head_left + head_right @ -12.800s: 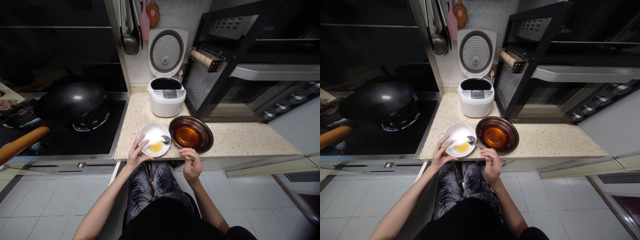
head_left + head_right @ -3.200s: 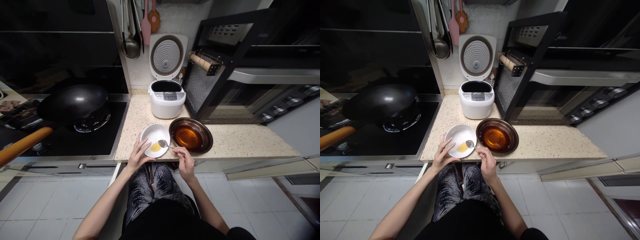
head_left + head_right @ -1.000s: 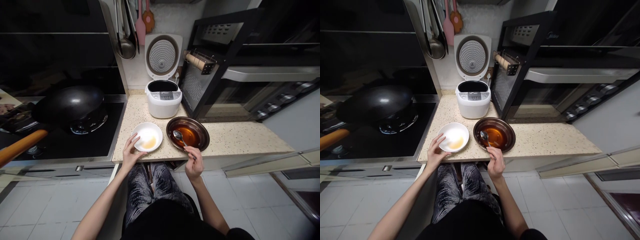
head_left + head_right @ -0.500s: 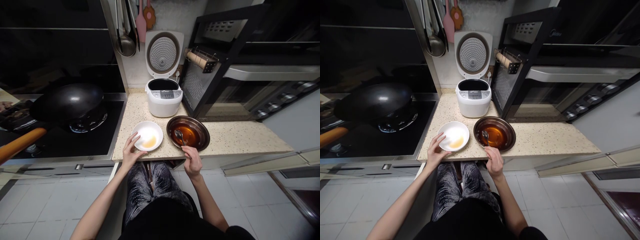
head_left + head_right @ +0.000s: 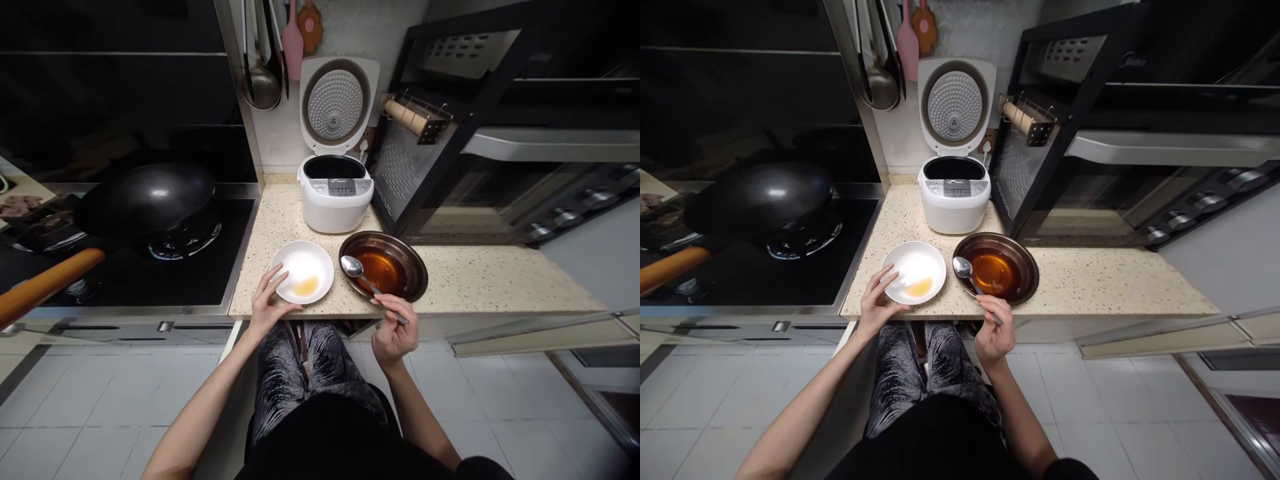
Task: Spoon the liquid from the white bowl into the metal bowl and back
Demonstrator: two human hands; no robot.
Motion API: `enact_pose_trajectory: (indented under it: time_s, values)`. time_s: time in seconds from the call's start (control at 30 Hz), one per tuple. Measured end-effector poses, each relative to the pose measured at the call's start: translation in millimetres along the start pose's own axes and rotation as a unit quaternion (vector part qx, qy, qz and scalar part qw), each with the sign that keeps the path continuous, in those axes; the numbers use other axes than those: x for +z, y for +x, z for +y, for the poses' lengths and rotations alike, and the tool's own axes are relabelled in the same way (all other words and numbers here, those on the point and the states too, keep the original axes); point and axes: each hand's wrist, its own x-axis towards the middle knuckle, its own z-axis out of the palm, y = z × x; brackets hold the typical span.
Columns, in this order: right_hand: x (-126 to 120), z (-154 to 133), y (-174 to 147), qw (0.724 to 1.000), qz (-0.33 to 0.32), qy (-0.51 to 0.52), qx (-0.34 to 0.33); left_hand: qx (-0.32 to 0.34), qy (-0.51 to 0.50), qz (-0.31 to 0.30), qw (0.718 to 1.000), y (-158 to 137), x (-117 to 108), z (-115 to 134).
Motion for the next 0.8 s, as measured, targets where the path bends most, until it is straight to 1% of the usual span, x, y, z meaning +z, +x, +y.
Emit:
enact_pose_trajectory:
  time_s: [0.1,0.2,0.3,0.47,0.8]
  values:
    - [7,-6,-3,0.999,-0.039,0.021,0.016,0.026,0.011,-0.003,1.000,-1,0,0]
    - [12,-11,-7,0.995,-0.096,0.021,0.026,0.049,0.031,-0.011,0.998,-3,0,-2]
    - [16,-13,-10,0.990,-0.132,0.018,0.044,0.067,0.053,-0.017,0.996,-6,0,-3]
    - [20,-15,-11,0.986,-0.157,0.012,0.056,0.106,0.066,-0.020,0.992,-11,2,-9]
    - [18,-17,-8,0.981,-0.190,0.009,0.047,0.142,0.054,-0.019,0.988,-10,4,-10]
